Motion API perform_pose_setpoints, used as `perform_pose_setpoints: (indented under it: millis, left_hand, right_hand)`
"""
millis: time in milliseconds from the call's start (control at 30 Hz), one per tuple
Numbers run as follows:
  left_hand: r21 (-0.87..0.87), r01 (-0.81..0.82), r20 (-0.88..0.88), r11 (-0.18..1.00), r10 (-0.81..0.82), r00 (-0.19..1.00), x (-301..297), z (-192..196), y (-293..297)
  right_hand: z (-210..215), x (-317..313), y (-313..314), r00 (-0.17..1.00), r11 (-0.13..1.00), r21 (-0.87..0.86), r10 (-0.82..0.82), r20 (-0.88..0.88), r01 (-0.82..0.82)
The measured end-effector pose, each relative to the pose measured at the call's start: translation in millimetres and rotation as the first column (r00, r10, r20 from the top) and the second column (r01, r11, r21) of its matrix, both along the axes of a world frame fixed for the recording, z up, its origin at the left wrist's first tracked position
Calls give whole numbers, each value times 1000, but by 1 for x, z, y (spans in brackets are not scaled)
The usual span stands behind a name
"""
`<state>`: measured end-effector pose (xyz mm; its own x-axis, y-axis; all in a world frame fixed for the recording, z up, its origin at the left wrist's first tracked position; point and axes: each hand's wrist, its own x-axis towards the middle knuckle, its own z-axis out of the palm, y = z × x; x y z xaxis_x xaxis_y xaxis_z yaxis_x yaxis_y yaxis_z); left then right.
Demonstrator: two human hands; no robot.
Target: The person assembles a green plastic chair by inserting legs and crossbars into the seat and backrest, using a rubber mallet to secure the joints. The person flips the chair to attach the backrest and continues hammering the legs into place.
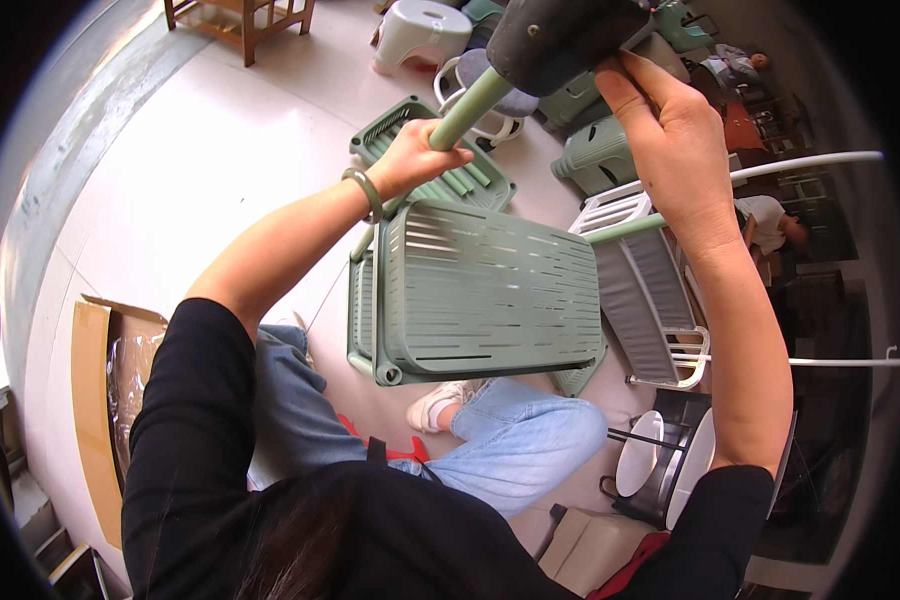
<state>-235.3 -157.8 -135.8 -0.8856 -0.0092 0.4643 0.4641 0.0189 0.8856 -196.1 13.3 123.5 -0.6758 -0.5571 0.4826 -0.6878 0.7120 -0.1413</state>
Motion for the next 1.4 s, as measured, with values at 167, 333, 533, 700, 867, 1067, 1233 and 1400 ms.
perform_pose_setpoints:
  millis: [167, 333, 533, 700, 867, 1067, 1233, 1400]
  left_hand:
    - [19, -9, 63, 1000, 8, 998, 0, -2, 2]
    - [-125, -153, 29, 980, 158, 987, -8, -9, 4]
    - [-343, -647, 18, 681, 693, 720, 70, -51, -7]
    - [5, -443, 706, 897, 310, 637, 237, -89, 41]
    - [292, -74, 708, 954, -163, 687, 301, -116, 70]
    - [-281, -275, 422, 920, 375, 825, 309, -141, 92]
    - [-74, -403, 375, 912, 400, 836, 302, -142, 103]
    - [-131, -422, 308, 897, 442, 843, 300, -140, 98]
  right_hand:
    - [-2, -3, 1, 999, 996, 71, -42, -33, 45]
    - [0, 20, 5, 1000, 1000, 15, -24, 5, 24]
    - [-71, 111, 83, 876, 913, -388, 80, 476, 127]
    - [-145, 160, 117, 739, 879, -382, 51, 672, 286]
    - [-195, 184, 138, 553, 856, -350, 93, 828, 381]
    - [-220, 211, 149, 512, 826, -387, 143, 847, 409]
    - [-230, 221, 145, 505, 836, -369, 131, 853, 407]
    - [-237, 226, 137, 512, 852, -375, 153, 845, 365]
